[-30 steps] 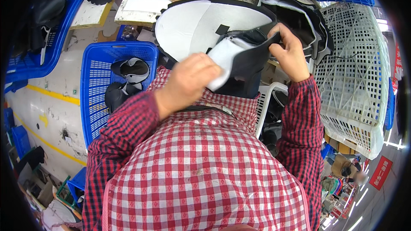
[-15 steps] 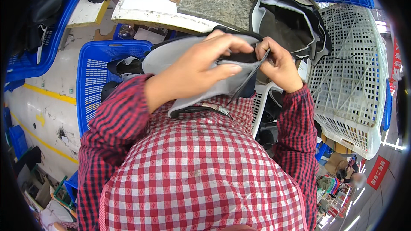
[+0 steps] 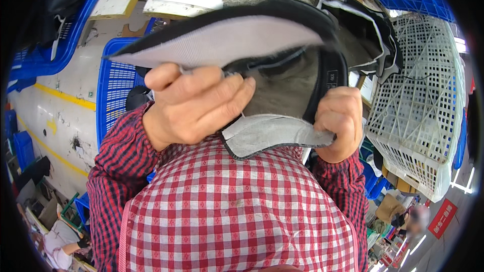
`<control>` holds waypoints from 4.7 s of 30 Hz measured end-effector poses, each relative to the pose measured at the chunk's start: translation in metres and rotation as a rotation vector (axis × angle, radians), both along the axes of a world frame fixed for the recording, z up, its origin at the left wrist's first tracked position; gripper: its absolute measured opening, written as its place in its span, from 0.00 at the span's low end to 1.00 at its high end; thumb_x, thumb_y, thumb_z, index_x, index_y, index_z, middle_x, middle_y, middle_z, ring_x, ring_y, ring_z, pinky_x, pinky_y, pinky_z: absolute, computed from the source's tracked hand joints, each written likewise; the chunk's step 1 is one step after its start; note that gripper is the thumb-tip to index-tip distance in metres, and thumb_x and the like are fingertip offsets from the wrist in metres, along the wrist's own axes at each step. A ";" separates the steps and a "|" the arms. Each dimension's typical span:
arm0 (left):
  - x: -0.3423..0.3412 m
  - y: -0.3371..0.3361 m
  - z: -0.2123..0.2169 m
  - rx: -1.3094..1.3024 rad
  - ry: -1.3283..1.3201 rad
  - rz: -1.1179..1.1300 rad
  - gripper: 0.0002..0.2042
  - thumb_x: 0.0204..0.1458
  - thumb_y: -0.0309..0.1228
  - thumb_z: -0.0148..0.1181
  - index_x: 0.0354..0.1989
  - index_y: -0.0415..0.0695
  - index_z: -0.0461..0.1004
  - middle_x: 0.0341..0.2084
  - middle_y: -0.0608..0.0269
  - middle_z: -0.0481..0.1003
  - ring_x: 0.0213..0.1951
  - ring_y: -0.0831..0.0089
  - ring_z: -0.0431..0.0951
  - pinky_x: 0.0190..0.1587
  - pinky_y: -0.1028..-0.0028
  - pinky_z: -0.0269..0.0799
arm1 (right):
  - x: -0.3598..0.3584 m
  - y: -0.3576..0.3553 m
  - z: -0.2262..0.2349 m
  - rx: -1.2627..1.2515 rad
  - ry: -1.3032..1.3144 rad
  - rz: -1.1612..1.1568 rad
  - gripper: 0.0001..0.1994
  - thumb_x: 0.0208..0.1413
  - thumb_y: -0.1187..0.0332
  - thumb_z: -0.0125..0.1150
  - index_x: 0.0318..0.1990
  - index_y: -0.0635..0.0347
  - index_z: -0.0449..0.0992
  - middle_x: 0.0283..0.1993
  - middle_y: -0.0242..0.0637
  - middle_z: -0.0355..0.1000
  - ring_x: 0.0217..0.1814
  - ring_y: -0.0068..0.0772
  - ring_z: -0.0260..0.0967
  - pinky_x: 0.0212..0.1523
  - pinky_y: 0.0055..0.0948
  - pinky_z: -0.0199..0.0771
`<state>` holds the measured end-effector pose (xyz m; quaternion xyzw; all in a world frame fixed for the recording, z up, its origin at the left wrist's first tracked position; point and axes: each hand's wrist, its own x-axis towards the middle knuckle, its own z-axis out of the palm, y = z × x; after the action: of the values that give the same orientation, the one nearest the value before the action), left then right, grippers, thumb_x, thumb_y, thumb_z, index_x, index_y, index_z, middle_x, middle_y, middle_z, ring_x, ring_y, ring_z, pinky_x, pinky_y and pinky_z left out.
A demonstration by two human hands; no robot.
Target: The person sits on the floor and repeatedly picks up black shoe uppers from a blue basket, folds and aligns the edges by hand, and places them back into the basket. The task involves handling multiple shoe parts one at a time without using tools.
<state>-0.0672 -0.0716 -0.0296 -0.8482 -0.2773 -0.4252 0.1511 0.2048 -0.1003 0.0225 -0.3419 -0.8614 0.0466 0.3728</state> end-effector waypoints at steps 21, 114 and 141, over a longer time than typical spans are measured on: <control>0.011 -0.016 -0.024 -0.520 0.141 -0.288 0.16 0.38 0.26 0.63 0.40 0.44 0.82 0.33 0.69 0.76 0.45 0.67 0.74 0.51 0.63 0.59 | 0.008 -0.033 -0.071 -0.243 0.018 -0.225 0.19 0.28 0.79 0.72 0.34 0.53 0.84 0.27 0.34 0.61 0.32 0.39 0.66 0.28 0.35 0.66; 0.052 0.017 0.020 -1.002 0.266 -0.120 0.05 0.49 0.30 0.70 0.31 0.45 0.81 0.28 0.63 0.76 0.36 0.61 0.72 0.43 0.62 0.60 | 0.050 0.016 -0.023 -0.430 -0.181 -0.259 0.24 0.53 0.63 0.73 0.57 0.57 0.76 0.46 0.36 0.80 0.49 0.41 0.78 0.47 0.34 0.80; 0.054 0.012 -0.015 -0.854 -0.042 -0.426 0.32 0.49 0.28 0.73 0.63 0.38 0.69 0.54 0.50 0.74 0.54 0.55 0.74 0.58 0.61 0.73 | 0.026 0.034 0.002 -0.451 -0.276 -0.186 0.08 0.53 0.62 0.73 0.39 0.50 0.87 0.29 0.42 0.81 0.30 0.46 0.80 0.29 0.38 0.77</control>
<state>-0.0128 -0.0599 -0.0446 -0.8636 -0.2503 -0.3118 -0.3071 0.2306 -0.0663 0.0244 -0.4971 -0.8367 0.1558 0.1690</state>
